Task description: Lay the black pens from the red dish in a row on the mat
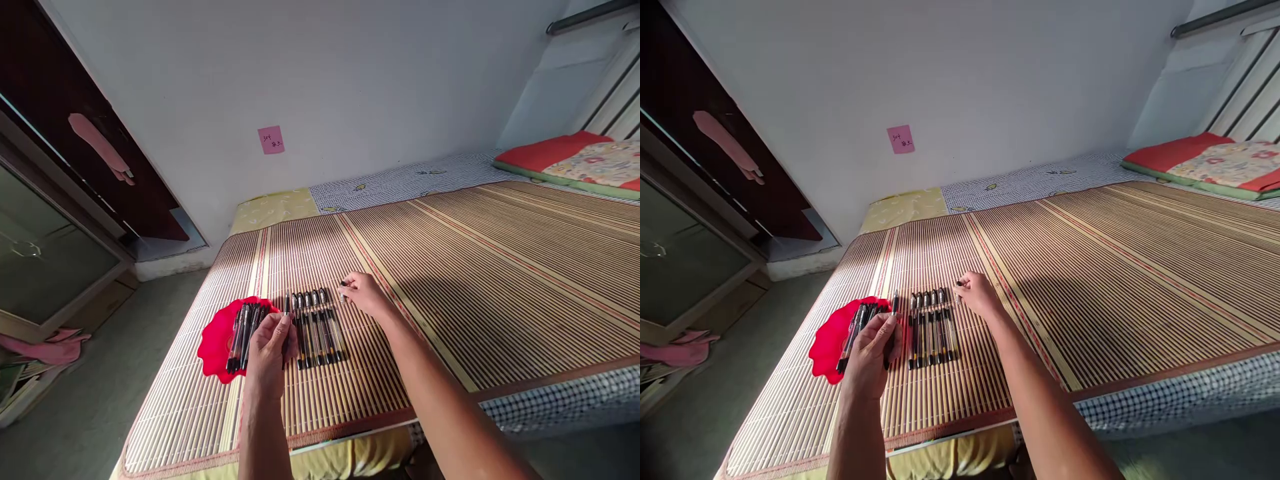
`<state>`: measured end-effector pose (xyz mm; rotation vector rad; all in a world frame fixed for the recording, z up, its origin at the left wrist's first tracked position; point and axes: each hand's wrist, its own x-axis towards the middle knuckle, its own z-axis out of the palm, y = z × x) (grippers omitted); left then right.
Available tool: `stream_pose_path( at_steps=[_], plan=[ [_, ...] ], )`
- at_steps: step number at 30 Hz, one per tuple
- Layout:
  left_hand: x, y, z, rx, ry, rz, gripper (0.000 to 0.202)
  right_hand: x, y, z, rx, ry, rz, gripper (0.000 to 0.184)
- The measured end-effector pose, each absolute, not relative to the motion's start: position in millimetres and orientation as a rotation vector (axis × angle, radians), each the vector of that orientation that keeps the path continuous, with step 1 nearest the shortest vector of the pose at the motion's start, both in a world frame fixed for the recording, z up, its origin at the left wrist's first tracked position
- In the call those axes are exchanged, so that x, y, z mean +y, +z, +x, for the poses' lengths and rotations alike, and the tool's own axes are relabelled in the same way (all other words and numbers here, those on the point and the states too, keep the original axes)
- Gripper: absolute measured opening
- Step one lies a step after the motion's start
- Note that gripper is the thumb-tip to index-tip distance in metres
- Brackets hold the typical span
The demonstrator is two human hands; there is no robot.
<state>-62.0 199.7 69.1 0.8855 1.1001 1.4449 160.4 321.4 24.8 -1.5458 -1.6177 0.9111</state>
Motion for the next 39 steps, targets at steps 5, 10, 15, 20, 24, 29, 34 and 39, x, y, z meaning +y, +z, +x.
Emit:
stream_pose_path(
  at_steps=[5, 10, 15, 20, 24, 29, 34, 39],
  plan=[
    [202.3, 64.8, -57.1, 1.071, 1.442, 0.877, 0.045, 346.3, 23.9, 140.1, -1.751, 0.833, -1.672, 0.014],
    [202.8, 63.5, -55.6, 1.058, 1.449, 0.879, 0.042, 350.9, 22.5, 130.1, -1.876, 0.757, -1.736, 0.017],
    [202.6, 61.9, -62.5, 1.072, 1.443, 0.862, 0.043, 349.4, 22.8, 141.3, -1.98, 0.82, -1.744, 0.027],
    [203.0, 60.4, -64.4, 1.068, 1.448, 0.849, 0.044, 352.0, 31.5, 152.8, -2.169, 0.917, -1.666, 0.064],
    [203.6, 61.4, -62.8, 1.074, 1.445, 0.843, 0.046, 354.4, 37.0, 150.9, -2.251, 0.887, -1.674, 0.061],
    [204.1, 62.4, -62.5, 1.088, 1.447, 0.84, 0.047, 357.4, 40.1, 149.4, -2.312, 0.859, -1.667, 0.063],
    [203.5, 62.1, -61.9, 1.097, 1.432, 0.845, 0.047, 360.5, 43.0, 148.1, -2.369, 0.851, -1.641, 0.066],
    [203.4, 61.5, -61.2, 1.101, 1.431, 0.862, 0.045, 359.8, 44.3, 145.2, -2.375, 0.84, -1.65, 0.063]
  ],
)
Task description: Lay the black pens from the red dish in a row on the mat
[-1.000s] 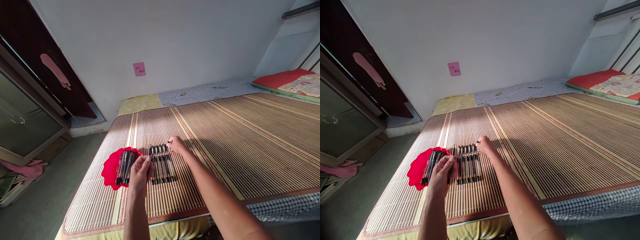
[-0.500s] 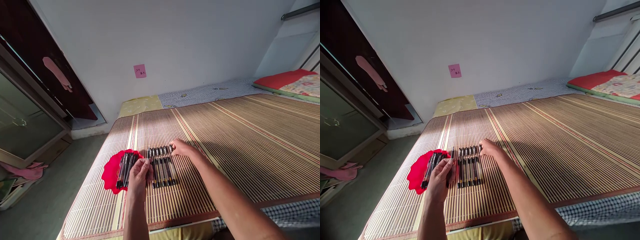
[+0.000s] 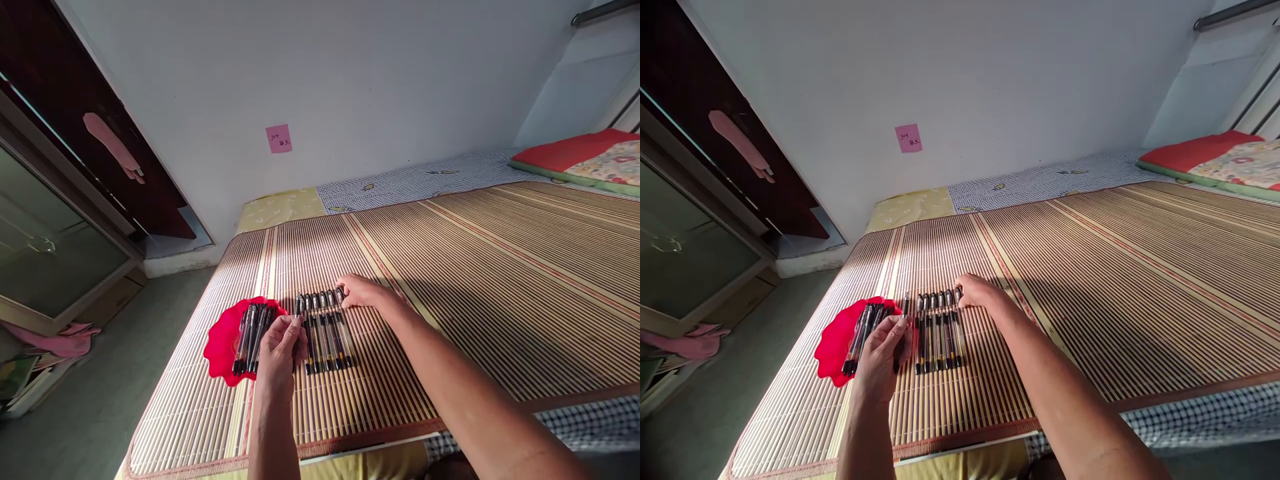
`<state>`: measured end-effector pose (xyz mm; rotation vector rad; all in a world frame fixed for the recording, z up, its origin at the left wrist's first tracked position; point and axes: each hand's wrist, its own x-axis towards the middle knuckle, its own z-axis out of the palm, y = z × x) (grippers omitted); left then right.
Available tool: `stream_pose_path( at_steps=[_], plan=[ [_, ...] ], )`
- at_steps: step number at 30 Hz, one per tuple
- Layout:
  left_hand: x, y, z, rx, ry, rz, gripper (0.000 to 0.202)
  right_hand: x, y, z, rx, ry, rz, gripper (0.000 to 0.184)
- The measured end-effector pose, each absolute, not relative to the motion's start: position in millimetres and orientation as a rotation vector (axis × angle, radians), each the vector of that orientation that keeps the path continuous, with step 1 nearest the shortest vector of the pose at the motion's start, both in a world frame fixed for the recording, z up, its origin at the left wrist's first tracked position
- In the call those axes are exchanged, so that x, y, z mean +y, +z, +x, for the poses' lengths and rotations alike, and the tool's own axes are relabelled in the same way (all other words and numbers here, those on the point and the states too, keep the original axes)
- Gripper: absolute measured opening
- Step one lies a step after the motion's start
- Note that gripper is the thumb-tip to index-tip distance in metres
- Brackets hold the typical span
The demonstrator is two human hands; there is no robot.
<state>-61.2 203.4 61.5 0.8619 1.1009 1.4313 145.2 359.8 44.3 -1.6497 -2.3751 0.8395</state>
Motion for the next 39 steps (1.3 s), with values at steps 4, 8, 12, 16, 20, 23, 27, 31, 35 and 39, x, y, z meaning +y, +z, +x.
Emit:
stream_pose_path(
  at_steps=[4, 8, 12, 16, 20, 23, 27, 31, 35, 39],
  plan=[
    [204.2, 60.6, -61.1, 1.109, 1.428, 0.861, 0.046, 359.8, 44.0, 145.1, -2.371, 0.873, -1.662, 0.067],
    [205.0, 59.0, -60.3, 1.101, 1.42, 0.867, 0.046, 359.5, 43.7, 146.0, -2.361, 0.889, -1.654, 0.066],
    [205.8, 57.5, -59.2, 1.095, 1.43, 0.865, 0.047, 357.4, 45.0, 146.4, -2.351, 0.898, -1.646, 0.067],
    [206.6, 56.7, -58.7, 1.08, 1.43, 0.866, 0.045, 354.6, 46.7, 147.5, -2.334, 0.911, -1.632, 0.072],
    [206.9, 56.1, -57.8, 1.082, 1.429, 0.854, 0.046, 353.8, 46.5, 148.8, -2.315, 0.927, -1.62, 0.079],
    [206.6, 55.7, -55.7, 1.09, 1.433, 0.849, 0.045, 355.2, 46.5, 149.3, -2.295, 0.939, -1.613, 0.077],
    [206.7, 54.6, -52.8, 1.089, 1.451, 0.851, 0.045, 350.8, 52.3, 152.2, -2.223, 0.959, -1.606, 0.073],
    [209.2, 50.5, -51.0, 1.08, 1.461, 0.882, 0.045, 324.3, 62.8, 151.6, -1.919, 1.063, -1.373, 0.039],
    [213.1, 42.8, -45.4, 1.091, 1.478, 0.919, 0.044, 283.8, 66.7, 134.1, -1.58, 1.354, -0.894, 0.032],
    [212.8, 38.0, -35.7, 1.153, 1.525, 1.039, 0.036, 259.4, 62.5, 113.2, -1.295, 1.421, -0.862, 0.043]
  ],
)
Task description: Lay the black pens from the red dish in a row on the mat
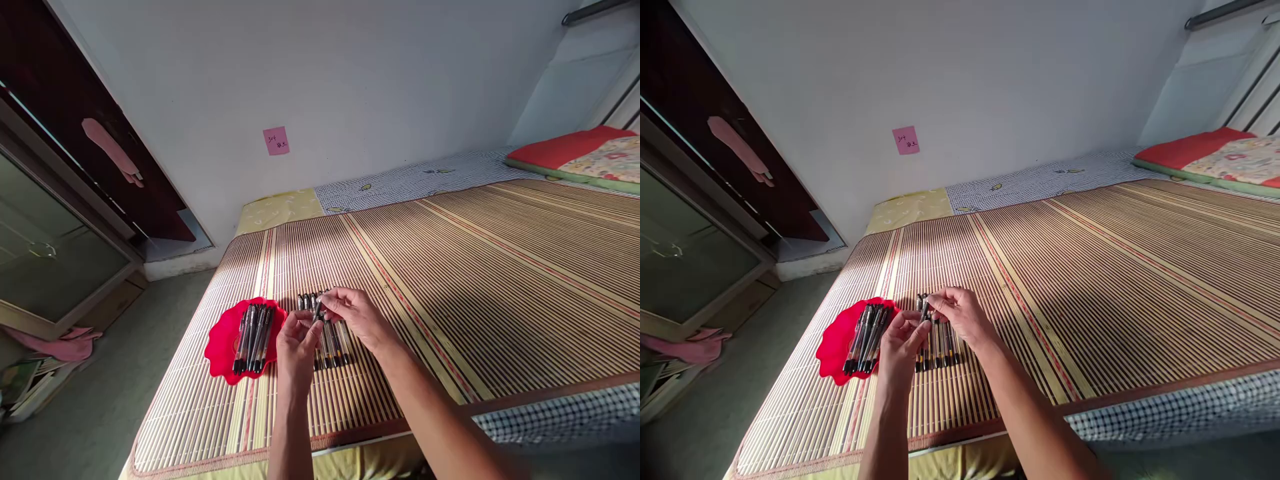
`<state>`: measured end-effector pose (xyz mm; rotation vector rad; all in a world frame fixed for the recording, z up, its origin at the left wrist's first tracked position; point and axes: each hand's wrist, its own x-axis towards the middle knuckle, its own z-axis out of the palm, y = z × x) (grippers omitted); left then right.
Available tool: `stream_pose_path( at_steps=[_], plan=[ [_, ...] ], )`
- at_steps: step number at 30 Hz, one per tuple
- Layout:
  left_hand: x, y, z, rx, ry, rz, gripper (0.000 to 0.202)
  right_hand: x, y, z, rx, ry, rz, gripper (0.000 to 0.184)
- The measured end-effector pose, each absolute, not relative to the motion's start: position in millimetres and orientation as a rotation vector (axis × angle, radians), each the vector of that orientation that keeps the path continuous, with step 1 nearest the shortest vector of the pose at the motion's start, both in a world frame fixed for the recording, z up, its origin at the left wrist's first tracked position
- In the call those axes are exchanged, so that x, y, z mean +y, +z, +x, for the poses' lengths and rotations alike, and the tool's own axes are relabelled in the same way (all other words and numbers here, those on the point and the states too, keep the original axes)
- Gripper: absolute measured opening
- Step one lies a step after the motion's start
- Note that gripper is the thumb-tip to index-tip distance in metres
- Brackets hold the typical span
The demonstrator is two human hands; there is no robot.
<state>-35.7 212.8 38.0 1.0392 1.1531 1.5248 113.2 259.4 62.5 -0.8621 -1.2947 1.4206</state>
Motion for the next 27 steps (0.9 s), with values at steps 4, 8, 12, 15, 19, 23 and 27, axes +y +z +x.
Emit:
stream_pose_path(
  at_steps=[4, 8, 12, 15, 19, 23, 27],
  plan=[
    [208.0, 40.7, -25.9, 1.448, 1.534, 1.281, 0.016, 255.0, 60.0, 107.9, -1.134, 1.389, -0.888, 0.044],
    [204.6, 44.5, -17.1, 1.629, 1.525, 1.413, 0.012, 256.3, 60.8, 112.0, -1.159, 1.312, -0.839, 0.037],
    [203.1, 46.5, -14.9, 1.582, 1.426, 1.421, 0.014, 257.1, 61.8, 116.4, -1.159, 1.284, -0.829, 0.036],
    [203.3, 48.7, -18.6, 1.466, 1.35, 1.439, 0.021, 256.1, 64.6, 120.3, -1.19, 1.289, -0.82, 0.035],
    [204.5, 53.5, -20.0, 1.202, 1.269, 1.388, 0.036, 255.5, 66.8, 125.9, -1.247, 1.319, -0.782, 0.033],
    [203.8, 55.4, -12.1, 1.28, 1.362, 1.333, 0.029, 257.1, 63.6, 127.5, -1.232, 1.326, -0.795, 0.032],
    [201.8, 54.2, -8.9, 1.439, 1.383, 1.375, 0.023, 256.9, 62.9, 128.6, -1.218, 1.343, -0.795, 0.032]
  ],
)
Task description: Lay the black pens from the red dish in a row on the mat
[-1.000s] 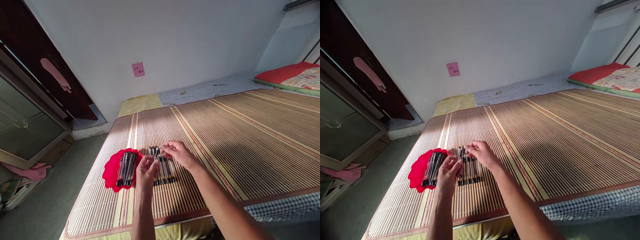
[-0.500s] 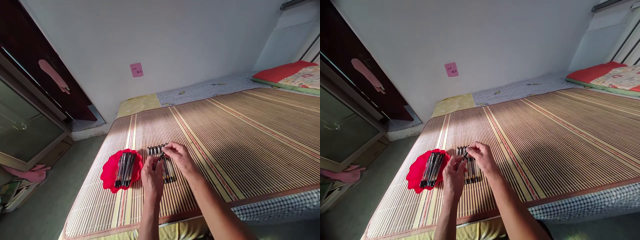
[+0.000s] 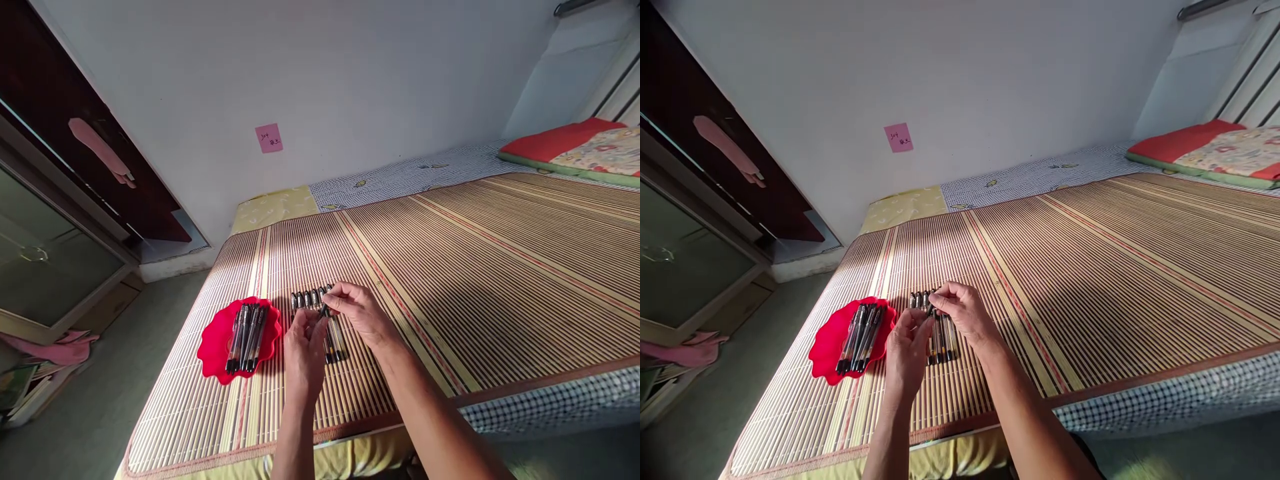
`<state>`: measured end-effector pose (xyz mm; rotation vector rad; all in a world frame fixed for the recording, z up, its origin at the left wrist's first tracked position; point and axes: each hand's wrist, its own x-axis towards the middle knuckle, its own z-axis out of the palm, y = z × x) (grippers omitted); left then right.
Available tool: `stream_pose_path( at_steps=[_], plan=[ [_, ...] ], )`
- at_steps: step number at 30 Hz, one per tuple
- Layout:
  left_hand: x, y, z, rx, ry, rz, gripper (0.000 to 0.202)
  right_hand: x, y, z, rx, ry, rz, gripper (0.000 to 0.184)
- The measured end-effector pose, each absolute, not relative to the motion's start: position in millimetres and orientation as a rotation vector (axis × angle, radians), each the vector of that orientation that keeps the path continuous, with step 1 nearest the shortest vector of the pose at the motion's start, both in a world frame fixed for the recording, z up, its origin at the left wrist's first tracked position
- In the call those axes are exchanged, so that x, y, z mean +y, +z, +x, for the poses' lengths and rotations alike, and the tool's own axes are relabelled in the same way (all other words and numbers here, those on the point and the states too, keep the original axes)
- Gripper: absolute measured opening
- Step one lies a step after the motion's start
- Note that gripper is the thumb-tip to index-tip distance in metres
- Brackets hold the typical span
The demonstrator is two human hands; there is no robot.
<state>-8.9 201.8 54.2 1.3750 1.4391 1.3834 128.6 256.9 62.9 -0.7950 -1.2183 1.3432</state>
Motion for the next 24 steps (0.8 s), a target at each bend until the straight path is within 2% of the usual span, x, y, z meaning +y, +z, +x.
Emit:
stream_pose_path(
  at_steps=[6, 9, 12, 15, 18, 24],
  plan=[
    [199.5, 56.5, -15.5, 0.939, 1.128, 1.169, 0.045, 255.1, 64.8, 138.1, -1.262, 1.479, -0.675, 0.027],
    [199.4, 56.3, -12.9, 0.957, 1.186, 1.099, 0.042, 254.9, 66.2, 141.1, -1.266, 1.493, -0.674, 0.028],
    [199.8, 55.1, -9.7, 1.071, 1.302, 1.106, 0.048, 254.5, 68.7, 142.9, -1.279, 1.458, -0.707, 0.029],
    [200.2, 54.3, -10.3, 0.986, 1.216, 1.093, 0.043, 254.1, 70.4, 145.7, -1.32, 1.444, -0.694, 0.028],
    [200.8, 53.3, -11.6, 0.873, 1.125, 0.997, 0.046, 254.2, 69.7, 148.8, -1.36, 1.456, -0.67, 0.027],
    [200.4, 54.0, -8.5, 0.934, 1.248, 0.988, 0.043, 255.3, 65.8, 152.1, -1.372, 1.465, -0.682, 0.021]
  ],
)
